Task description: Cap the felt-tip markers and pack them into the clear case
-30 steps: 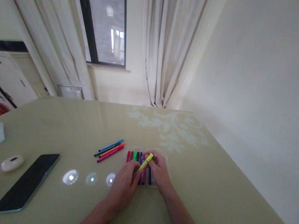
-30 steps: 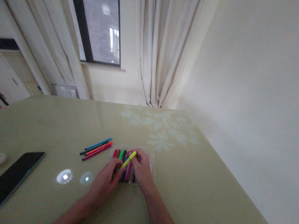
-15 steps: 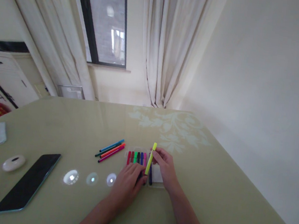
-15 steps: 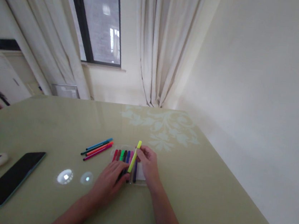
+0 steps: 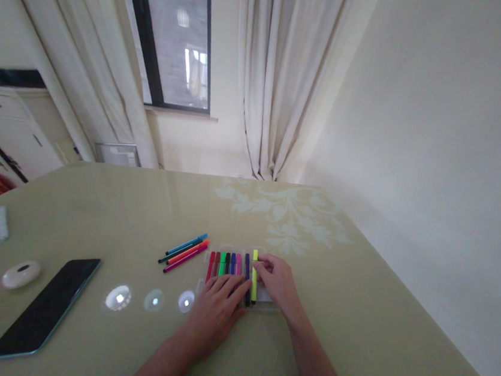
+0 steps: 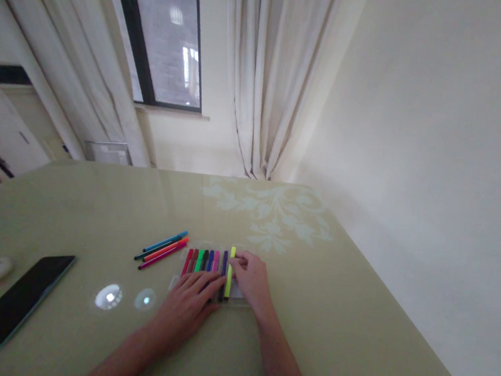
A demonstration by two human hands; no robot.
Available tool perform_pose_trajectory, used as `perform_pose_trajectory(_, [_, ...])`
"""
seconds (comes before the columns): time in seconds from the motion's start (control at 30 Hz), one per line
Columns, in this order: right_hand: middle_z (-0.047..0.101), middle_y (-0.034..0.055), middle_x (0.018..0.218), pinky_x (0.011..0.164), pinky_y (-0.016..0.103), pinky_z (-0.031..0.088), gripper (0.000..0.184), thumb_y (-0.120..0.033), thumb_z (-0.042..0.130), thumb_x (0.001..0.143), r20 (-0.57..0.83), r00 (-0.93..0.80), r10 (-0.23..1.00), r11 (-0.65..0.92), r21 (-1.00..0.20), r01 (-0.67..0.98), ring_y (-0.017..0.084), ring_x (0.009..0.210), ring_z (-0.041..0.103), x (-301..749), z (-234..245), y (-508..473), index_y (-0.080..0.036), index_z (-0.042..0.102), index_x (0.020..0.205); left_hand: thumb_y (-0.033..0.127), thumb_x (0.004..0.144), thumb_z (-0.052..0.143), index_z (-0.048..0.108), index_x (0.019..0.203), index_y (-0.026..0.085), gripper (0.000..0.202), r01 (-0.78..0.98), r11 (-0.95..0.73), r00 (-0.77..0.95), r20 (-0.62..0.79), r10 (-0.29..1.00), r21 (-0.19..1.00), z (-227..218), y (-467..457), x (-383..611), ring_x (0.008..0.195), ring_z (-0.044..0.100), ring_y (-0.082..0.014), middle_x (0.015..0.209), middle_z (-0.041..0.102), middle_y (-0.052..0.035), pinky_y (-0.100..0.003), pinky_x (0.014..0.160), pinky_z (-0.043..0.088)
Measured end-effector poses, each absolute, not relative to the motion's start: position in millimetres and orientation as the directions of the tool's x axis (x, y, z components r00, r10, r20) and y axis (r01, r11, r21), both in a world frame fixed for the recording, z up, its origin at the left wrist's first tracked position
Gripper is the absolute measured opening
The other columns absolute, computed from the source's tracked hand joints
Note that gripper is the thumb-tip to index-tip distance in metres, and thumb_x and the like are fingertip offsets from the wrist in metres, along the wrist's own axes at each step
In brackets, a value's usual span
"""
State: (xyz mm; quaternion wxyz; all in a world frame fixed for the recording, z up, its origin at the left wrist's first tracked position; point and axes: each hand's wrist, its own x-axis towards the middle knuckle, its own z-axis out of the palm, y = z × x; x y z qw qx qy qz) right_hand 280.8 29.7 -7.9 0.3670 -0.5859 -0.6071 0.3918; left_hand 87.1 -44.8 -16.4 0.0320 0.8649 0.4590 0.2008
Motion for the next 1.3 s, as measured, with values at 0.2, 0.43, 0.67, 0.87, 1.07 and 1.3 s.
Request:
perform_pose_trajectory(0.2, [0.076,0.0039,0.078,0.064,0.029,0.053,0.019,-0.022,0.071,0.081,0.022,-0.035,0.999,0.038,-0.832,0.554,0.018,0.066,0.070,279,-10,28,-0.018,0.075,0.100,0.023,0.096,0.064,0.052,0.147,0.036,0.054,0.797,-0.581,0.509,0.334,0.793,0.167,-22,-44,87,0.128,0.056,-0.0279,0.145,0.059,-0.0061,-0.048,0.106,0.047])
perform_pose_trajectory(0.43, [0.073,0.0024,0.076,0.065,0.028,0.048,0.002,-0.019,0.069,0.084,0.089,-0.030,0.996,0.087,-0.752,0.653,0.017,0.067,0.066,273,-5,24,-0.020,0.069,0.083,0.024,0.095,0.066,0.052,0.147,0.034,0.054,0.803,-0.575,0.514,0.308,0.801,0.155,-20,-44,87,0.129,0.055,-0.0297,0.145,0.059,-0.0071,-0.050,0.107,0.047])
perform_pose_trajectory(0.67, [0.072,0.0048,0.075,0.067,0.029,0.043,0.013,-0.018,0.067,0.088,0.083,-0.042,0.996,0.086,-0.655,0.750,0.018,0.068,0.063,268,-3,23,-0.019,0.069,0.075,0.025,0.095,0.067,0.055,0.144,0.031,0.051,0.804,-0.576,0.522,0.287,0.803,0.146,-14,-44,90,0.128,0.055,-0.0312,0.144,0.060,-0.0080,-0.051,0.105,0.048])
perform_pose_trajectory(0.87, [0.074,0.0050,0.077,0.067,0.028,0.042,0.012,-0.021,0.066,0.089,0.098,-0.048,0.994,0.100,-0.649,0.754,0.018,0.068,0.063,269,1,22,-0.019,0.071,0.077,0.031,0.101,0.059,0.056,0.142,0.028,0.042,0.773,-0.588,0.508,0.322,0.799,0.239,-10,-37,78,0.122,0.060,-0.0260,0.135,0.065,-0.0069,-0.046,0.104,0.048])
perform_pose_trajectory(1.07, [0.075,0.0052,0.079,0.064,0.027,0.042,0.017,-0.025,0.061,0.093,0.165,-0.033,0.986,0.140,-0.692,0.708,0.018,0.067,0.064,267,6,18,-0.019,0.072,0.082,0.020,0.105,0.044,0.069,0.120,0.024,0.029,0.981,-0.076,0.011,0.344,0.939,0.178,-2,-14,29,0.112,0.063,-0.0277,0.119,0.070,-0.0084,-0.045,0.096,0.048])
perform_pose_trajectory(1.3, [0.074,0.0038,0.075,0.061,0.027,0.042,0.021,-0.032,0.059,0.094,0.248,-0.003,0.969,0.195,-0.753,0.629,0.017,0.061,0.061,264,7,16,-0.020,0.072,0.082,0.033,0.104,0.048,0.068,0.094,0.020,0.026,0.990,0.113,-0.133,0.295,0.946,0.082,-5,-11,2,0.094,0.064,-0.0277,0.100,0.068,-0.0102,-0.042,0.081,0.049])
